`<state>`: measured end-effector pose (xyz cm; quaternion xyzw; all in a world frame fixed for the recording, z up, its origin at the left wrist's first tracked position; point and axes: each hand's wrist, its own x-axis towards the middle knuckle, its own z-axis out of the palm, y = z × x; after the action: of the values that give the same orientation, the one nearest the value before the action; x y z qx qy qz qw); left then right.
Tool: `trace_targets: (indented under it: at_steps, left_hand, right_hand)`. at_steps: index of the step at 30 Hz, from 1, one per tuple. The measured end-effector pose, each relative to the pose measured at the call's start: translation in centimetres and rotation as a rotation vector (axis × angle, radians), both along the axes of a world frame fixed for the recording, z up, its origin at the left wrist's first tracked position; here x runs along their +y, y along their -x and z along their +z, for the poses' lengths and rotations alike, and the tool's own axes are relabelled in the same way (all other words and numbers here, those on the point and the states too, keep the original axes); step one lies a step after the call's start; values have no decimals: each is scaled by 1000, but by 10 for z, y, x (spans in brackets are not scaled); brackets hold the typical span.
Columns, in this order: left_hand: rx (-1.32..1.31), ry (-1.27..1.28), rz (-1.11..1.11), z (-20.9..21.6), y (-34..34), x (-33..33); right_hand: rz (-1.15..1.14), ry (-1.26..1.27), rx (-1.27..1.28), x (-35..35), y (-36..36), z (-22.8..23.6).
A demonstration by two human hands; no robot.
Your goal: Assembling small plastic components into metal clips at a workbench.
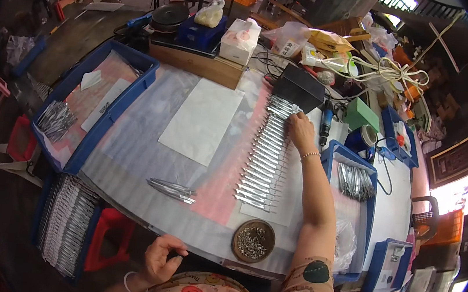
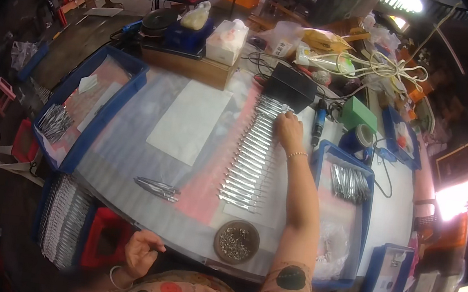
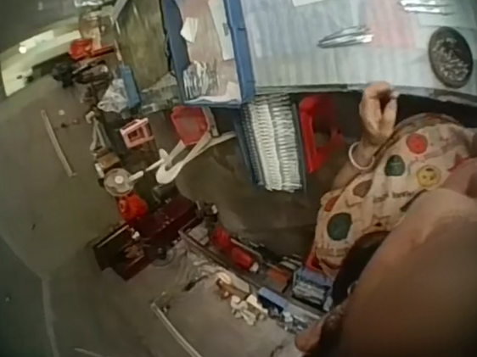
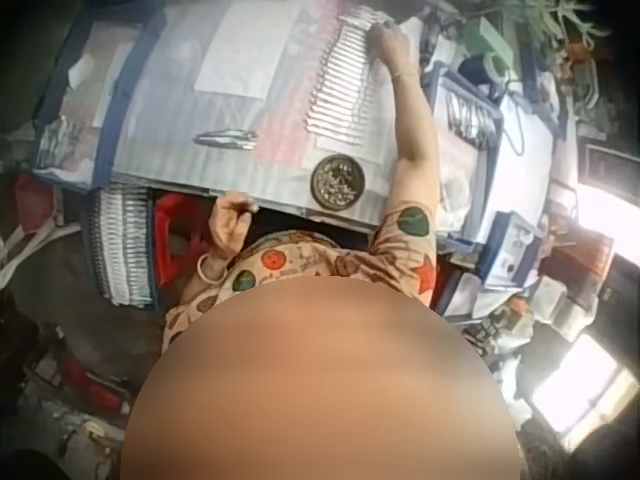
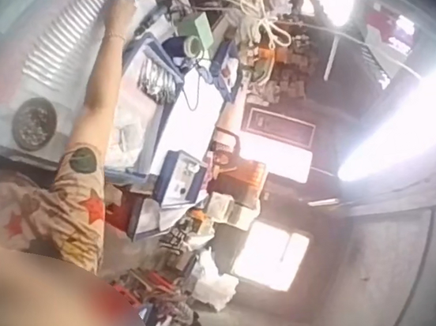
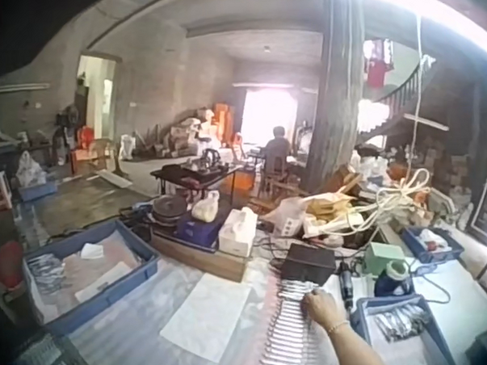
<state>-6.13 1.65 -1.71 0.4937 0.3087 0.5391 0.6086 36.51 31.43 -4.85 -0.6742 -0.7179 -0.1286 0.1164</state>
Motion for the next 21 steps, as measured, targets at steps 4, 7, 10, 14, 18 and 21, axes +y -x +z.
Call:
trace_targets:
  at_steps: [4,7,10,14,18,21]
  left_hand:
    - [156,-17,-79,-13,-2,3]
    - [141,-6,-109,-12,-10,10]
    - [161,-18,-121,-15,-14,15]
    - [122,-3,-119,-16,-18,15]
    - [137,-28,-118,-15,-21,14]
    - [149,-2,-120,-18,-21,9]
  right_hand:
    - [44,13,-94,9,-6,3]
    - [67,11,-98,12,-9,4]
    - [62,10,-36,13,-10,3]
    - [43,-6,23,12,-17,2]
    - [39,-30,63,12,-18,2]
    - [43,-22,17,12,-21,3]
